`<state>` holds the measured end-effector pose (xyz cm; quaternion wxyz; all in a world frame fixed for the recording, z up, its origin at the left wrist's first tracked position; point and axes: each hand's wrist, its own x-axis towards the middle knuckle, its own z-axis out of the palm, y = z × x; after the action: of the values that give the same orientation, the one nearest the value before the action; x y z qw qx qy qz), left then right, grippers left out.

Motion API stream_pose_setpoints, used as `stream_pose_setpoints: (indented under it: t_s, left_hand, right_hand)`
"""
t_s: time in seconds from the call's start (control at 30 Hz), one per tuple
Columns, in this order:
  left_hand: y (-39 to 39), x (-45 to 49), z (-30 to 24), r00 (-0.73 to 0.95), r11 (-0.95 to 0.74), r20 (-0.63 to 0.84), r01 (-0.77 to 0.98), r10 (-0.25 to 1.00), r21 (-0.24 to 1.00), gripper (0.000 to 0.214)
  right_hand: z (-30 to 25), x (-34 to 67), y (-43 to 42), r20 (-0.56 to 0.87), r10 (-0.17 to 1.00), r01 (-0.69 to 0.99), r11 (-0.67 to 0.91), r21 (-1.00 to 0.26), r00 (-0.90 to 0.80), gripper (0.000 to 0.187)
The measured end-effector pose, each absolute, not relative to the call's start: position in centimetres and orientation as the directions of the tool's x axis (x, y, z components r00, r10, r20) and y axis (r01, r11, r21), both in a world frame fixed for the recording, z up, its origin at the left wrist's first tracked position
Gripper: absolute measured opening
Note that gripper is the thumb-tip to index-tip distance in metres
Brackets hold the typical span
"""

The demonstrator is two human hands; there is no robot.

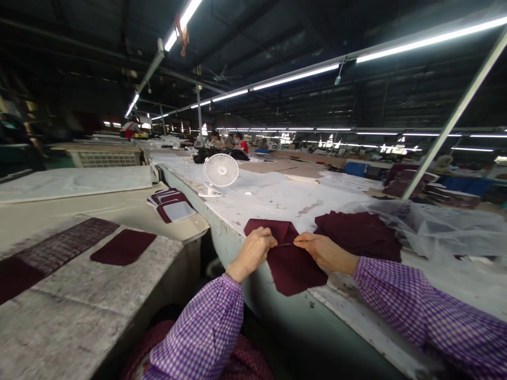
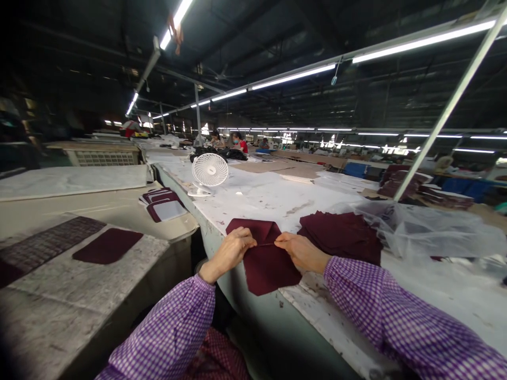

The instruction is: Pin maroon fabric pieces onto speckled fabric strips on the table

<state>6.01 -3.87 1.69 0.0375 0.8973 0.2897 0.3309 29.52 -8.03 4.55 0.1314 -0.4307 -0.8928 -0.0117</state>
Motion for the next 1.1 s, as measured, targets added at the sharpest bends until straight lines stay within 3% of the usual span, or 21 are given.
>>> stream_pose_setpoints:
  t_s: [0.17, 0.3, 0.47, 0.67, 0.83, 0.97, 1.1]
  left_hand:
    - [-4.9, 5.9, 1.8, 0.634, -0.819, 0.571, 0.56, 0.522, 0.128, 0.027]
    - [-5.1, 5.8, 1.9, 0.644, -0.822, 0.567, 0.559, 0.513, 0.109, 0.027]
    - [-5.2, 5.6, 2.2, 0.665, -0.831, 0.557, 0.548, 0.498, 0.09, 0.025]
    - [-4.1, 4.5, 2.4, 0.487, -0.754, 0.577, 0.468, 0.655, 0.461, 0.024]
    - [-3.9, 4.1, 2.0, 0.427, -0.677, 0.526, 0.486, 0.736, 0.552, 0.011]
    - [-4.5, 4.1, 1.7, 0.455, -0.701, 0.538, 0.533, 0.709, 0.474, 0.016]
    - [-5.4, 3.9, 1.7, 0.541, -0.763, 0.587, 0.606, 0.602, 0.224, 0.022]
  right_hand:
    - [5.5, 29.2, -8.0, 0.159, 0.771, 0.779, 0.627, -0.021, -0.617, 0.04]
    - [6.2, 28.6, -8.0, 0.086, 0.753, 0.758, 0.649, 0.062, -0.652, 0.048]
    - [7.4, 26.7, -8.0, -0.038, 0.781, 0.75, 0.611, 0.254, -0.624, 0.057]
    - [8.0, 25.7, -8.0, -0.052, 0.775, 0.727, 0.612, 0.31, -0.63, 0.056]
    - [7.8, 25.9, -7.8, -0.041, 0.75, 0.705, 0.638, 0.31, -0.661, 0.054]
    - [8.0, 25.7, -7.7, -0.081, 0.754, 0.695, 0.638, 0.331, -0.652, 0.055]
    - [8.5, 25.3, -7.5, -0.115, 0.741, 0.677, 0.657, 0.332, -0.662, 0.056]
